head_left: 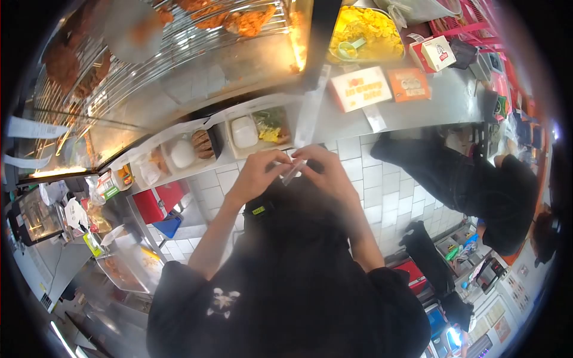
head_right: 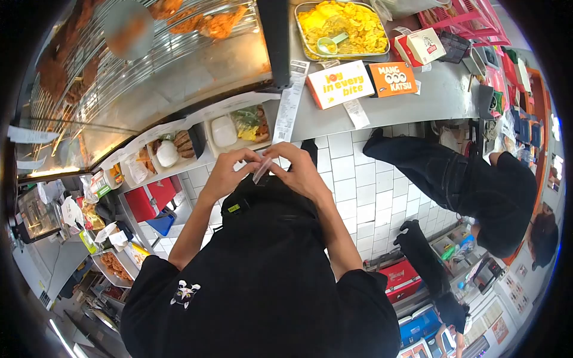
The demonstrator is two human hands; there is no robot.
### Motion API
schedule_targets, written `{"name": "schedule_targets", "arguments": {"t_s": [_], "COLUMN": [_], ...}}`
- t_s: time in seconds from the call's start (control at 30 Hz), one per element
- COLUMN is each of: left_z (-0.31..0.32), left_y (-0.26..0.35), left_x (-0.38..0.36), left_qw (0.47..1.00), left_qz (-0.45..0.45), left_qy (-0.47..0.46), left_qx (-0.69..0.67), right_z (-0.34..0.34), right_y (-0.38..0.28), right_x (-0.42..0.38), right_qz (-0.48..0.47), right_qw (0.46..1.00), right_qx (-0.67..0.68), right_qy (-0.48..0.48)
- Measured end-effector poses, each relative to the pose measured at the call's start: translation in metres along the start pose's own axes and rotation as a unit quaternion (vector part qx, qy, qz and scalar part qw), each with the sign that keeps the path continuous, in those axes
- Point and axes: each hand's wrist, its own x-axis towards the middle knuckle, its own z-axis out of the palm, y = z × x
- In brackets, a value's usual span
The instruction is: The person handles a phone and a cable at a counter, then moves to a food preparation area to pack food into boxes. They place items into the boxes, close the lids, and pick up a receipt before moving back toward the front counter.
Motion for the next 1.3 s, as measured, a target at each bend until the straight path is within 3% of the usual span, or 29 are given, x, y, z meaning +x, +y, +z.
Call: {"name": "schedule_targets", "arguments": {"t_s": [0.07, 0.1, 0.13, 0.17, 0.2, 0.3, 0.4, 0.53, 0.57, 0.6, 0.7, 0.77, 0.83, 0.87, 0.93, 0.97, 1.03, 1.07, 1.13, 1.17, 1.2, 1.27, 1.3], "left_z": [0.019, 0.034, 0.053, 0.071, 0.080, 0.097, 0.123, 0.151, 0.155, 0.159, 0.165, 0.169, 0.170, 0.172, 0.178, 0.179, 0.186, 0.188, 0.189, 0.189, 0.189, 0.190, 0.189], "left_y": [0.011, 0.014, 0.016, 0.019, 0.019, 0.022, 0.038, 0.073, 0.084, 0.094, 0.110, 0.113, 0.113, 0.112, 0.109, 0.108, 0.109, 0.111, 0.113, 0.113, 0.112, 0.103, 0.099], "left_x": [0.022, 0.034, 0.048, 0.066, 0.082, 0.117, 0.150, 0.186, 0.193, 0.199, 0.216, 0.224, 0.227, 0.231, 0.235, 0.235, 0.235, 0.233, 0.228, 0.224, 0.219, 0.206, 0.201], "left_qw": [0.997, 0.998, 0.998, 0.991, 0.995, 0.994, 0.994, 0.998, 0.999, 0.999, 0.997, 0.994, 0.993, 0.992, 0.991, 0.990, 0.989, 0.989, 0.988, 0.987, 0.987, 0.985, 0.983], "left_qz": [-0.057, -0.039, -0.015, 0.013, 0.013, -0.035, -0.044, -0.046, -0.046, -0.043, -0.067, -0.068, -0.071, -0.072, -0.071, -0.076, -0.081, -0.084, -0.088, -0.093, -0.097, -0.103, -0.107], "left_qy": [-0.048, -0.054, 0.015, 0.080, 0.068, 0.064, 0.073, 0.029, 0.019, 0.022, 0.024, 0.061, 0.070, 0.074, 0.090, 0.095, 0.102, 0.102, 0.102, 0.111, 0.110, 0.121, 0.133], "left_qx": [-0.012, -0.008, -0.056, -0.109, -0.074, -0.079, -0.075, -0.040, -0.012, -0.010, 0.036, 0.052, 0.062, 0.069, 0.068, 0.069, 0.066, 0.071, 0.078, 0.073, 0.073, 0.069, 0.066], "right_z": [-0.034, -0.059, -0.078, -0.110, -0.138, -0.248, -0.374, -0.537, -0.585, -0.631, -0.716, -0.739, -0.749, -0.755, -0.764, -0.767, -0.769, -0.769, -0.776, -0.779, -0.814, -0.856, -0.815], "right_y": [0.010, 0.016, 0.020, 0.024, 0.039, 0.070, 0.098, 0.106, 0.120, 0.130, 0.042, -0.001, -0.023, -0.025, -0.023, -0.026, -0.032, -0.033, -0.048, -0.054, -0.024, 0.005, -0.025], "right_x": [-0.004, -0.004, -0.007, -0.008, -0.009, 0.011, 0.037, 0.075, 0.086, 0.100, 0.133, 0.157, 0.183, 0.202, 0.239, 0.257, 0.288, 0.292, 0.294, 0.290, 0.305, 0.324, 0.305], "right_qz": [-0.006, -0.014, 0.018, -0.009, -0.038, -0.104, -0.081, -0.116, -0.146, -0.174, -0.216, -0.234, -0.215, -0.223, -0.194, -0.196, 0.000, -0.003, 0.058, 0.043, -0.051, -0.136, -0.193], "right_qw": [1.000, 1.000, 0.997, 0.998, 0.988, 0.915, 0.810, 0.725, 0.722, 0.713, 0.686, 0.696, 0.643, 0.643, 0.760, 0.762, 0.695, 0.697, 0.767, 0.766, 0.836, 0.678, 0.756], "right_qx": [0.005, -0.001, 0.060, -0.001, 0.037, 0.177, 0.156, 0.219, 0.129, 0.039, -0.111, -0.125, -0.325, -0.322, -0.379, -0.378, -0.655, -0.654, -0.543, -0.526, -0.385, -0.517, -0.305], "right_qy": [-0.009, -0.011, 0.037, 0.068, 0.148, 0.348, 0.559, 0.643, 0.664, 0.678, 0.685, 0.667, 0.659, 0.658, 0.491, 0.489, 0.298, 0.295, 0.337, 0.368, 0.388, 0.505, 0.546]}}
